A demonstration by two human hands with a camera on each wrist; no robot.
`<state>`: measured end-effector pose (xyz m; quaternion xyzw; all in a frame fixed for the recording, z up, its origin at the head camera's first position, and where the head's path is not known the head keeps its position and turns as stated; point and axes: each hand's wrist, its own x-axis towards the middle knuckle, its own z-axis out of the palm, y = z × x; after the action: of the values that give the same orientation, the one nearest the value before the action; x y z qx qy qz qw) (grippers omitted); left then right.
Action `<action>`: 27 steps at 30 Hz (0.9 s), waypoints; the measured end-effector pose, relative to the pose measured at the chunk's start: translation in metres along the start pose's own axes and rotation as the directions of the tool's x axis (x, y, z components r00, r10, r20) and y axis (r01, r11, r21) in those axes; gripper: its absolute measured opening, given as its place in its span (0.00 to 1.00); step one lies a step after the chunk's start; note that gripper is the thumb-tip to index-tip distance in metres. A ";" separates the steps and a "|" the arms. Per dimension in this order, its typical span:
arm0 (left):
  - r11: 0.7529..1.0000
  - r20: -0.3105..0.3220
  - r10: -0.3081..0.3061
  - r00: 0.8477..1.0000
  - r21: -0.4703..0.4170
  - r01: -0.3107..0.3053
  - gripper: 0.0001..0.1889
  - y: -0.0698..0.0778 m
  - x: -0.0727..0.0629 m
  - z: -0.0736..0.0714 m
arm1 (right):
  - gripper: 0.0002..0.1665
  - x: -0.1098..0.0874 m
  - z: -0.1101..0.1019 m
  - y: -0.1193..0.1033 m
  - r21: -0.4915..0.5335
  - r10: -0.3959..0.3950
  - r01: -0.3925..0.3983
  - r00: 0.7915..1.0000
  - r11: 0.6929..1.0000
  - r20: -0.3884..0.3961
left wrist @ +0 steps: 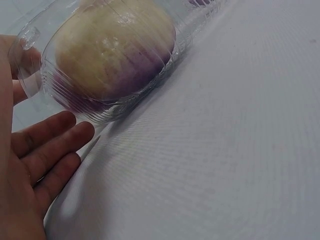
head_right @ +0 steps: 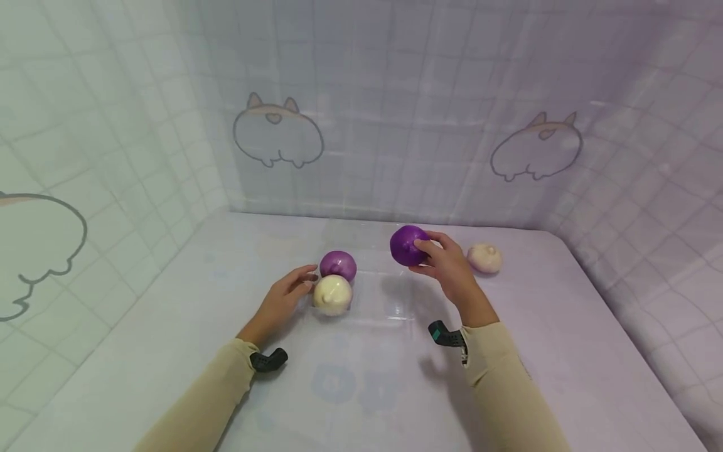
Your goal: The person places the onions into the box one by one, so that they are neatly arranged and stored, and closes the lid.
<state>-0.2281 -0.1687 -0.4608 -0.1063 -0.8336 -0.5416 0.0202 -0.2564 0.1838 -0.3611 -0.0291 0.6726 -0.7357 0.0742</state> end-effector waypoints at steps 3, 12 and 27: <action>1.000 -0.004 0.007 1.000 -0.006 -0.007 0.20 0.000 0.001 -0.001 | 0.36 0.002 0.003 -0.002 -0.018 0.003 -0.003 1.000 1.000 0.021; 1.000 -0.012 0.002 1.000 0.003 -0.002 0.20 -0.003 -0.002 0.000 | 0.36 0.008 0.008 0.000 -0.052 0.045 -0.043 0.998 0.998 0.043; 1.000 -0.008 0.015 1.000 -0.005 -0.015 0.21 0.000 0.000 0.001 | 0.37 0.014 0.012 0.006 -0.133 0.086 -0.071 0.990 0.989 0.114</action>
<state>-0.2281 -0.1674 -0.4614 -0.1103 -0.8313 -0.5441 0.0271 -0.2681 0.1695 -0.3663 -0.0512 0.7134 -0.6844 0.1413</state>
